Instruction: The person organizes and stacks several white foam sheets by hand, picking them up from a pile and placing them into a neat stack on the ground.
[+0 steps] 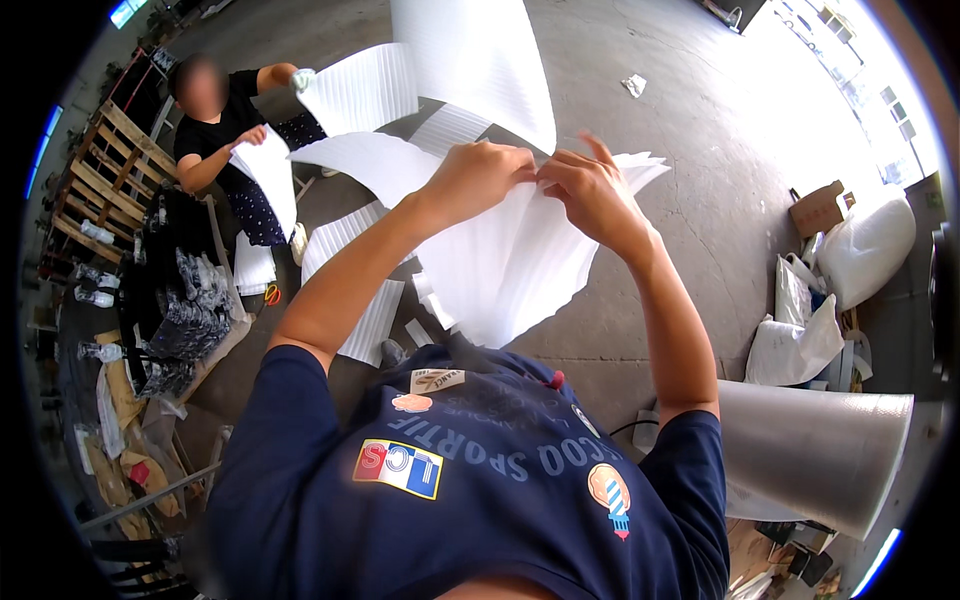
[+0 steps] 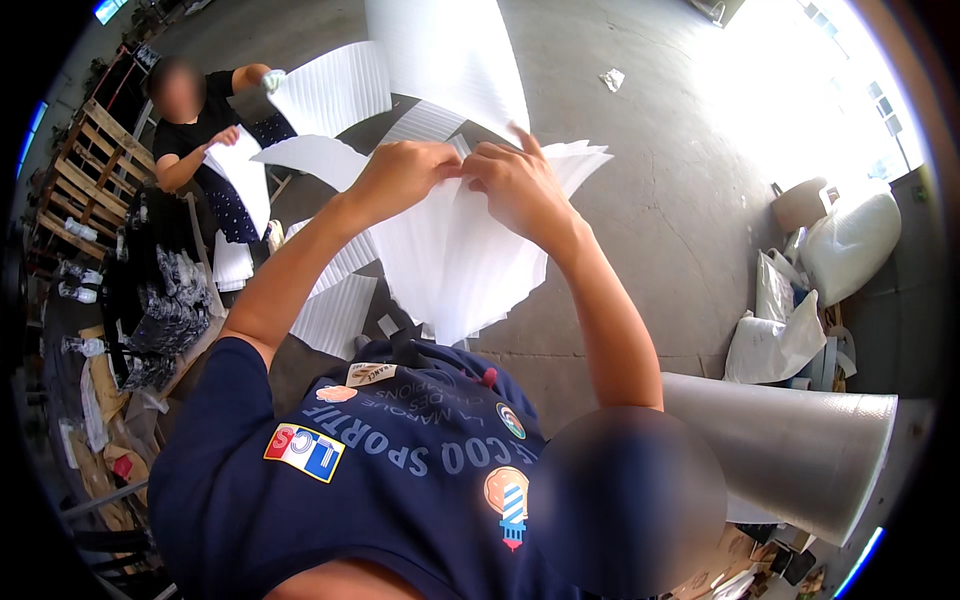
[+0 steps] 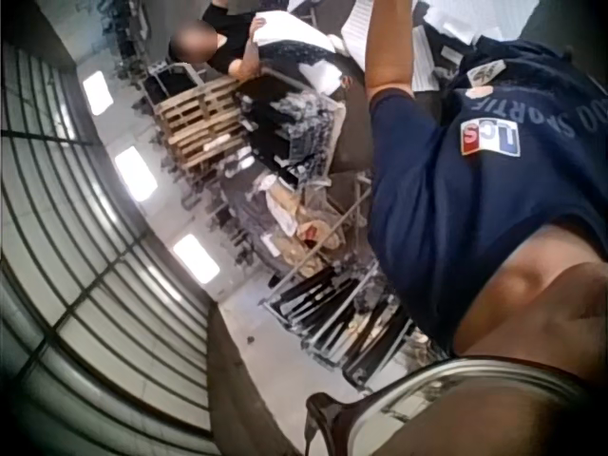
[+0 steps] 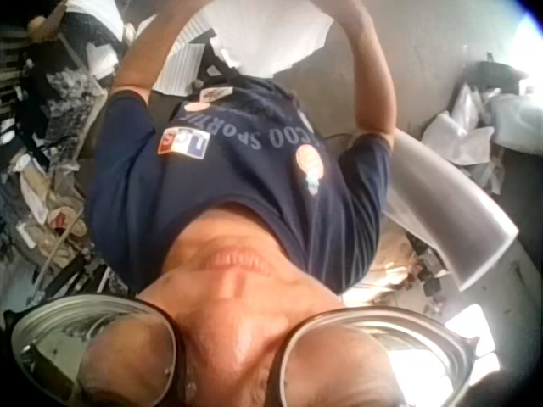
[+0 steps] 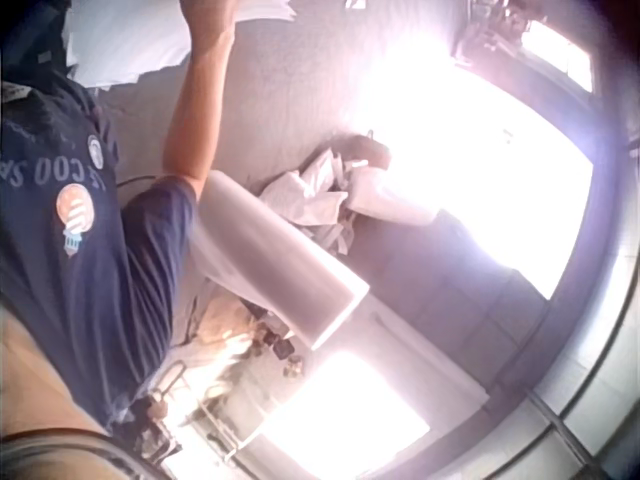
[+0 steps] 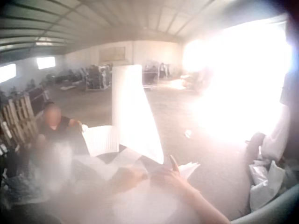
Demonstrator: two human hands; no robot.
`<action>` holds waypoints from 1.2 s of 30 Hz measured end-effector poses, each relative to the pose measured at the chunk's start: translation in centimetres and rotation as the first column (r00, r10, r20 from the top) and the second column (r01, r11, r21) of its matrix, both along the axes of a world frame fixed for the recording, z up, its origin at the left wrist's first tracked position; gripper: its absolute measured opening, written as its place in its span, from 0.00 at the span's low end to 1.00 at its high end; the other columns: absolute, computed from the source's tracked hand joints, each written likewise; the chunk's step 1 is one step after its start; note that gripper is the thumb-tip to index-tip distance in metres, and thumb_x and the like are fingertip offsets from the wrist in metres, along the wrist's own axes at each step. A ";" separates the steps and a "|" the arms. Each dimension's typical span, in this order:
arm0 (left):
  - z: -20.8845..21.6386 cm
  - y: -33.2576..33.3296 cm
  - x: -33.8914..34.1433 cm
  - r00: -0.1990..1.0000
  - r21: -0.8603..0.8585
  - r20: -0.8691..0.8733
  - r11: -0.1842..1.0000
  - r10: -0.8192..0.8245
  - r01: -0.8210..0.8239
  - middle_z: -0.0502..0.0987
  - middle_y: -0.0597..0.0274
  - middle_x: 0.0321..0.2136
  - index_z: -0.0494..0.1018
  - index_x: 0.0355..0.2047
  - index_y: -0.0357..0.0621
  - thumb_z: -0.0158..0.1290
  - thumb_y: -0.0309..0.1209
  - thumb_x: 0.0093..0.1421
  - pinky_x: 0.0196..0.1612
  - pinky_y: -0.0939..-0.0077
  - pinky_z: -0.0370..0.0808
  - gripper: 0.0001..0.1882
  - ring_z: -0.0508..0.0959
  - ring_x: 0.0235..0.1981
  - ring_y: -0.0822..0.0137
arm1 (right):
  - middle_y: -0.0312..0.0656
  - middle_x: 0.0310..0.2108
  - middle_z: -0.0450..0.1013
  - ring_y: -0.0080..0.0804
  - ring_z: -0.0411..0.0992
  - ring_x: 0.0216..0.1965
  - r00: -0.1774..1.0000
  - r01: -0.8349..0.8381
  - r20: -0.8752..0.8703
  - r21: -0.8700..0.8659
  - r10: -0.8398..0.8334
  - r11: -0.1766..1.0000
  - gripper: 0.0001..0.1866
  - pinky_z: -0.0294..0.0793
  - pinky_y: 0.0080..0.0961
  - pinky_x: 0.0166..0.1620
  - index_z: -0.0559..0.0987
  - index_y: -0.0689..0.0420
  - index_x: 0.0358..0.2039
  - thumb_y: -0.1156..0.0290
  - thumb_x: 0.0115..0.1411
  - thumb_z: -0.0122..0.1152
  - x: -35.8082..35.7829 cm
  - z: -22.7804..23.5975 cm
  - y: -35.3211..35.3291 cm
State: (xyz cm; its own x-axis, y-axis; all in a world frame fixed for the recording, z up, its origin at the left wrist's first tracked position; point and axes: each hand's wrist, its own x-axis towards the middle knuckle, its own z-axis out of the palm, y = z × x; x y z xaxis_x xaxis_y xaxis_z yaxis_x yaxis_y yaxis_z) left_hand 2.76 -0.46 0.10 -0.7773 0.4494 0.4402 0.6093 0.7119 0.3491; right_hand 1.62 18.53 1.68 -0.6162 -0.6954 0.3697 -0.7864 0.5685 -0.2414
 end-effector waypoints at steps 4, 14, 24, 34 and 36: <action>0.7 -0.2 0.4 0.965 0.144 0.264 0.988 0.012 -0.051 0.77 0.55 0.22 0.73 0.26 0.40 0.51 0.31 0.56 0.33 0.68 0.73 0.08 0.78 0.28 0.58 | 0.38 0.28 0.69 0.34 0.69 0.36 0.999 -0.050 0.013 -0.082 0.051 0.995 0.06 0.65 0.29 0.42 0.76 0.57 0.28 0.80 0.49 0.53 -0.3 -0.3 -0.4; -0.1 -0.8 -1.5 0.834 0.507 0.521 0.852 -0.184 -0.128 0.75 0.64 0.19 0.73 0.24 0.38 0.48 0.28 0.55 0.25 0.81 0.68 0.07 0.72 0.21 0.75 | 0.41 0.24 0.66 0.39 0.67 0.32 0.972 0.041 -0.209 -0.293 -0.106 0.955 0.10 0.65 0.31 0.41 0.77 0.59 0.26 0.85 0.40 0.55 0.8 -1.8 -1.7; -1.0 -26.2 -7.1 0.697 0.291 -0.221 0.728 0.682 -0.620 0.77 0.54 0.22 0.75 0.28 0.42 0.49 0.37 0.56 0.30 0.65 0.72 0.12 0.78 0.26 0.56 | 0.41 0.25 0.67 0.39 0.68 0.32 0.916 -0.032 0.378 0.408 -0.137 0.912 0.07 0.67 0.34 0.40 0.74 0.57 0.20 0.82 0.38 0.56 9.1 -13.3 18.3; 0.6 -17.5 -5.2 0.893 0.186 -0.007 0.878 0.450 -0.441 0.76 0.54 0.23 0.73 0.30 0.45 0.48 0.38 0.58 0.28 0.64 0.69 0.10 0.76 0.27 0.52 | 0.45 0.30 0.68 0.44 0.68 0.36 0.902 0.225 0.272 0.368 -0.336 0.902 0.03 0.65 0.37 0.42 0.74 0.60 0.22 0.82 0.45 0.54 5.5 -10.3 19.1; 0.4 -10.0 -3.6 0.944 0.142 0.001 0.934 0.330 -0.327 0.76 0.54 0.22 0.73 0.29 0.45 0.49 0.37 0.58 0.27 0.62 0.69 0.09 0.76 0.25 0.52 | 0.45 0.37 0.68 0.41 0.66 0.43 0.947 0.166 0.230 0.245 -0.224 0.955 0.07 0.64 0.34 0.47 0.74 0.60 0.24 0.85 0.45 0.51 2.9 -6.9 12.8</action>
State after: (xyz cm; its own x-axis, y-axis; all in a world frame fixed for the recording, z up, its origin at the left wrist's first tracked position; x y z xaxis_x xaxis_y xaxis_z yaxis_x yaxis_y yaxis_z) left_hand -0.80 -10.43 0.54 -0.8607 0.1040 0.4984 0.3581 0.8195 0.4473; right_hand 4.50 31.35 -5.26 -0.8008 -0.5979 0.0359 -0.5839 0.7660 -0.2689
